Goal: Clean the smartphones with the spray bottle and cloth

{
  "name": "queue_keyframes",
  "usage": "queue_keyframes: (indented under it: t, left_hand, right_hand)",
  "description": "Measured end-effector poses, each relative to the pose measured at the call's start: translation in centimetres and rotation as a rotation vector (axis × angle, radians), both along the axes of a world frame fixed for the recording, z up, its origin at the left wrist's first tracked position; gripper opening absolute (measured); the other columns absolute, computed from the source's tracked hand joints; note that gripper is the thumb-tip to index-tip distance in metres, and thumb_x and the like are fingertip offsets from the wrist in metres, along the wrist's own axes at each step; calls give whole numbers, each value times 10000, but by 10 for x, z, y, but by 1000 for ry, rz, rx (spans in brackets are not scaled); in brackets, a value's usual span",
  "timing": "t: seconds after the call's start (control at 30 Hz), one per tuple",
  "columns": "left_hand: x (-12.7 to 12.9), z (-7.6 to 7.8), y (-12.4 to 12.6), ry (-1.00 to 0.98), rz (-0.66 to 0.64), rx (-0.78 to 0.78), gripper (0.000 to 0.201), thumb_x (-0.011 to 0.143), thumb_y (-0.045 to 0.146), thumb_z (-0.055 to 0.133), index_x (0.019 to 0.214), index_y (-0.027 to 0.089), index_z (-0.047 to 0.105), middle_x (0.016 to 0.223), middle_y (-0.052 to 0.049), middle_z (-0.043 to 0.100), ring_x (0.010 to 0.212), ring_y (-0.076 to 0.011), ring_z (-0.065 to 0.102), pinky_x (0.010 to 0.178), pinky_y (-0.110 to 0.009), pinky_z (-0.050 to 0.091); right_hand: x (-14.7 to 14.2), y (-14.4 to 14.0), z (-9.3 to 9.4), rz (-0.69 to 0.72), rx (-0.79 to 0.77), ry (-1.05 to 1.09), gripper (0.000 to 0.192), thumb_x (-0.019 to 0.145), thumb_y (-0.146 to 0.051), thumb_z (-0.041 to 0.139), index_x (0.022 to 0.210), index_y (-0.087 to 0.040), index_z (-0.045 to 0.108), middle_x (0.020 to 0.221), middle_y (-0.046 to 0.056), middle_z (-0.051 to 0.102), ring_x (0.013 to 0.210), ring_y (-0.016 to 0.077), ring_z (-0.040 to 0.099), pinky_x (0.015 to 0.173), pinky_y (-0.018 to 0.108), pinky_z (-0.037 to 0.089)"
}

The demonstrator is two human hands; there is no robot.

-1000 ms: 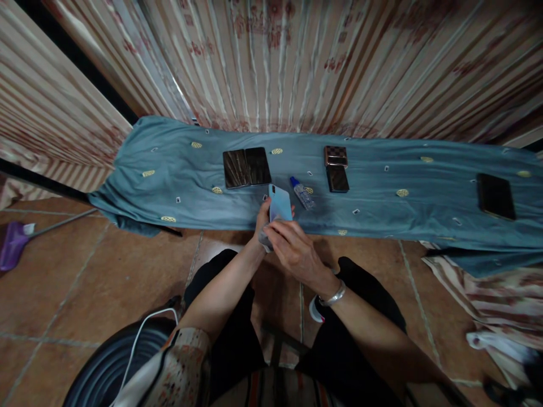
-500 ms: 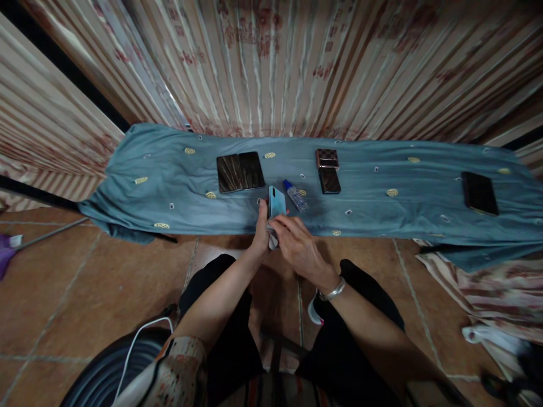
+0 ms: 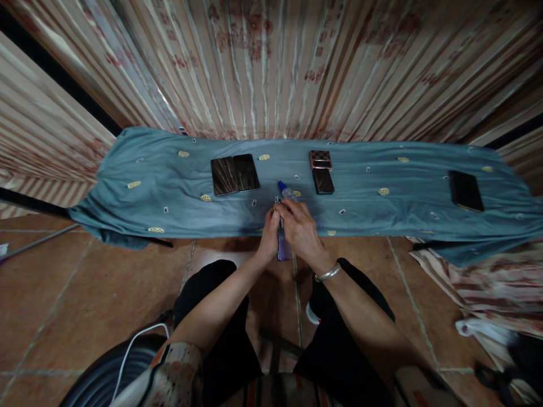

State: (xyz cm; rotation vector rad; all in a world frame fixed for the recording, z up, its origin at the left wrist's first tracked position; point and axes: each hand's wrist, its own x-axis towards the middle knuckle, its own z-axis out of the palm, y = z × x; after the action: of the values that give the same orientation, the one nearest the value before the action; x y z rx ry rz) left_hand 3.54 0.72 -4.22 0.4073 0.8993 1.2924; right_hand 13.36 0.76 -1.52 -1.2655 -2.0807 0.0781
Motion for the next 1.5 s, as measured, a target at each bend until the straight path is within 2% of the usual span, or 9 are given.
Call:
queue_keyframes:
  t: [0.1,0.27,0.4,0.57,0.7,0.9,1.17,1.3,1.5]
  left_hand:
    - [1,1,-5,180,55,118,206,873,267,655,1067,199,649,1166,-46,692,1218,-176,575,1111,-282,348]
    - [1,0,-12,264,-18,143,342,820,272,727,1144,210,637,1092,-43,702,1113,-205,618,1046,-301,399]
    - [1,1,-12,236,-36,110,376,799,274,750,1153,219,636,1049,-35,708,1146,-219,613,1045,-307,405]
    - [1,4,-7,200,8,98,290,830,243,704,1110,218,629,1140,-42,700,1279,-205,547,1113,-304,356]
    - [-5,4,0,188,33,103,233,870,261,653,1096,203,633,1128,-31,701,1198,-180,598,1106,-298,371]
    - [-19,12,11,27,64,-55,305,888,385,635,1124,194,658,1068,-41,730,1132,-194,647,1019,-294,463]
    - [-17,5,-2,147,-50,102,415,850,477,671,1137,177,658,1148,-49,715,1141,-212,634,1064,-336,428]
    - [-15,0,-5,112,-87,99,475,818,521,696,1156,189,666,1207,-51,697,1214,-228,601,1099,-346,405]
    - [-22,7,1,45,-62,34,351,852,468,678,1045,176,705,1096,-57,735,1182,-239,631,1040,-341,474]
  right_hand:
    - [4,7,-2,-22,8,5,387,969,-131,437,1278,-205,659,1266,123,632,1139,273,579,1009,470,516]
    - [14,16,-3,-20,-32,2,400,932,-120,484,1288,-188,654,1309,151,602,1183,302,539,999,483,515]
    - [17,15,-4,-17,11,11,383,939,-135,489,1262,-223,675,1298,125,615,1157,284,557,968,465,543]
    - [12,6,-1,2,27,39,362,976,-145,437,1208,-205,708,1239,114,654,1105,260,593,956,436,556]
    - [6,-4,0,31,-28,87,399,991,-143,389,1244,-213,690,1222,108,669,1115,253,607,1009,456,530]
    - [2,-12,-7,75,-63,100,411,997,-136,359,1248,-177,681,1243,124,671,1113,246,611,1028,437,517]
    - [10,5,-11,-7,-60,108,409,954,-105,389,1229,-152,687,1244,130,672,1137,256,608,1045,438,510]
    - [12,12,-13,-51,-62,126,420,934,-93,395,1216,-181,694,1230,119,678,1129,260,609,1042,455,508]
    - [5,10,-14,-3,-80,133,424,946,-104,384,1230,-186,687,1226,116,671,1140,264,597,1050,469,504]
